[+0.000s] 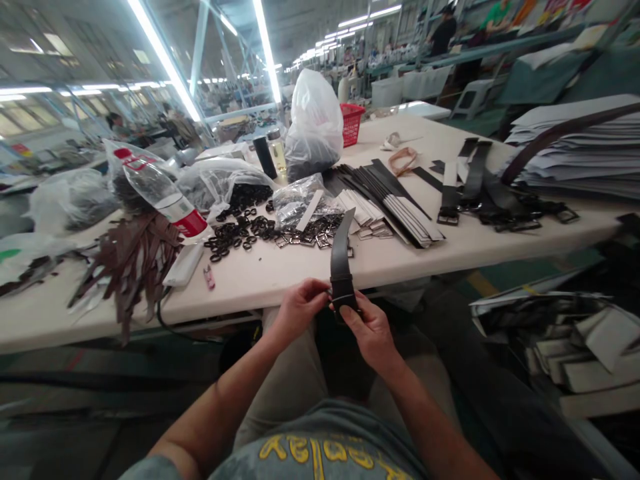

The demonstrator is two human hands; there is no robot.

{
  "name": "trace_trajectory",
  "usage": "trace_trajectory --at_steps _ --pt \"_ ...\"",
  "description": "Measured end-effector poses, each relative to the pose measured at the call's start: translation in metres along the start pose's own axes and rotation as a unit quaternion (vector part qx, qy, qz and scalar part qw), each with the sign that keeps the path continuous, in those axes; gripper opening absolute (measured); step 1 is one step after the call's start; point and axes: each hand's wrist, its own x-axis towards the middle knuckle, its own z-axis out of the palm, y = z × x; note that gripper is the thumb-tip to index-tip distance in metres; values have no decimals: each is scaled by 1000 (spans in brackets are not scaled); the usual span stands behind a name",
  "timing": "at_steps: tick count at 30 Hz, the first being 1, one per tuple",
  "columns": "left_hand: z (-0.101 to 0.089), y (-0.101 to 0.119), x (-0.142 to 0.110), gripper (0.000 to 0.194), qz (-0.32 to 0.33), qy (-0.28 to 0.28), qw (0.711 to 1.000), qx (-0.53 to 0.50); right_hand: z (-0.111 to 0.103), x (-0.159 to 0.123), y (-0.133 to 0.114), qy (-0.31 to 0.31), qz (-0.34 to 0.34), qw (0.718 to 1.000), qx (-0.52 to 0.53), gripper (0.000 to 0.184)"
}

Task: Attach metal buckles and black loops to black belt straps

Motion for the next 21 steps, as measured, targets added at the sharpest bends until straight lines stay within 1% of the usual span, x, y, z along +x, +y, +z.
trace_trajectory --at_steps 3,6,8,10,13,17,19,21 --pt "5 -2 1 20 4 -4 1000 -1 2 -2 -1 -2 -20 1000 -22 22" --pt "5 0 4 21 8 22 1000 -4 -1 -3 -3 10 -30 998 -52 21" --pt "2 3 5 21 14 36 999 5 -5 -2 -5 30 -23 995 -91 23" --pt "1 7 4 20 28 39 999 14 -9 -2 -5 34 -1 991 -130 24" --pt "0 14 1 15 63 25 997 34 -10 -1 -6 4 27 986 -166 25" --pt "2 24 -2 14 107 4 990 88 -7 -2 -7 -36 32 977 -207 26" --pt "3 25 -1 13 94 -6 991 94 -6 -3 -8 -51 34 972 -228 25" --pt "4 25 1 12 58 -16 995 81 -6 -4 -9 -59 39 969 -238 25"
